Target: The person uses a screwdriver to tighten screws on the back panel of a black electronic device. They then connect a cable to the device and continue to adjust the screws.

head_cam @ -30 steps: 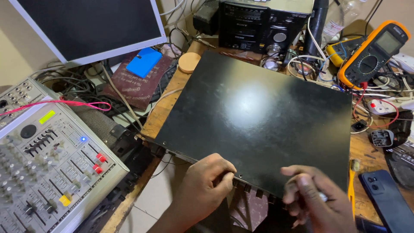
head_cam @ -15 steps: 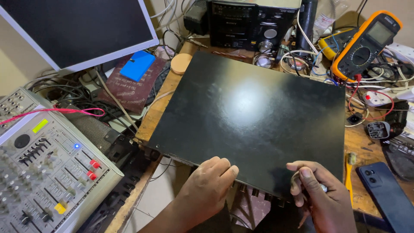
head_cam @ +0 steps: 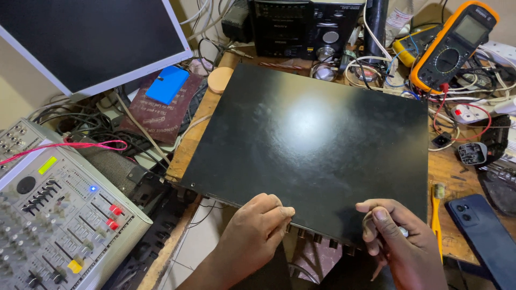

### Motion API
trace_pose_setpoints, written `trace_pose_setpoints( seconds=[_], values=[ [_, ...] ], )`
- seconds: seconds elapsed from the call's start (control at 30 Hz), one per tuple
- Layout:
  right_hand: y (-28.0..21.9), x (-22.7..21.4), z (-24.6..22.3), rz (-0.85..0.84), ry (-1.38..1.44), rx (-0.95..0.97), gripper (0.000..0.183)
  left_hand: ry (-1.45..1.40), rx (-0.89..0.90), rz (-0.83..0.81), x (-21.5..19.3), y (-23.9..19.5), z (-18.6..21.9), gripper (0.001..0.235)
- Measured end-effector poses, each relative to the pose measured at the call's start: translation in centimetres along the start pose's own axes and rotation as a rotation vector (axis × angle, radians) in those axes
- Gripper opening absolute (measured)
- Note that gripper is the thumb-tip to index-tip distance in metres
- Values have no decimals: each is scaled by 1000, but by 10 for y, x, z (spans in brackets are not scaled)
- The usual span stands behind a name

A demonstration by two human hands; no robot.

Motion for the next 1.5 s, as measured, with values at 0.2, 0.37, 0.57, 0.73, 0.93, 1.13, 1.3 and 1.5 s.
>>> trace_pose_setpoints(
  seconds=[0.2, 0.37, 0.57, 0.73, 0.93, 1.13, 1.3, 1.5],
  values=[
    [-2, 1, -4, 15, 45, 50, 34, -57, -41, -99, -10, 4, 6, 7],
    [-3, 0, -2, 2, 61, 5, 35, -80, -32, -73, -9, 4, 3, 13],
    [-1, -1, 2, -47, 169, -198, 43, -99, -68, -63, -10, 5, 3, 10],
    [-1, -1, 0, -49, 288, -215, 45, -130, -58, -52, -14, 8, 7, 9],
    [-6, 12, -17, -106, 212, -284, 45, -140, -77, -37, -14, 8, 6, 10],
    [-1, 14, -11, -153, 204, -294, 48, -163, -91, -64, -16, 8, 5, 13],
    [-1, 12, -9, -97, 170, -248, 46, -154, -83, -54, -12, 6, 3, 11],
    [-4, 21, -18, -151, 291, -417, 34, -133, -42, -8, -11, 7, 4, 11]
  ],
)
Point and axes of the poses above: each hand's wrist, its own y-axis towards the middle knuckle, its own x-axis out of the palm, z = x × y, the point moved 1 cm from there along y, towards the middle knuckle, and after that the axes turned 12 degrees about -z, right-handed, at the moved point
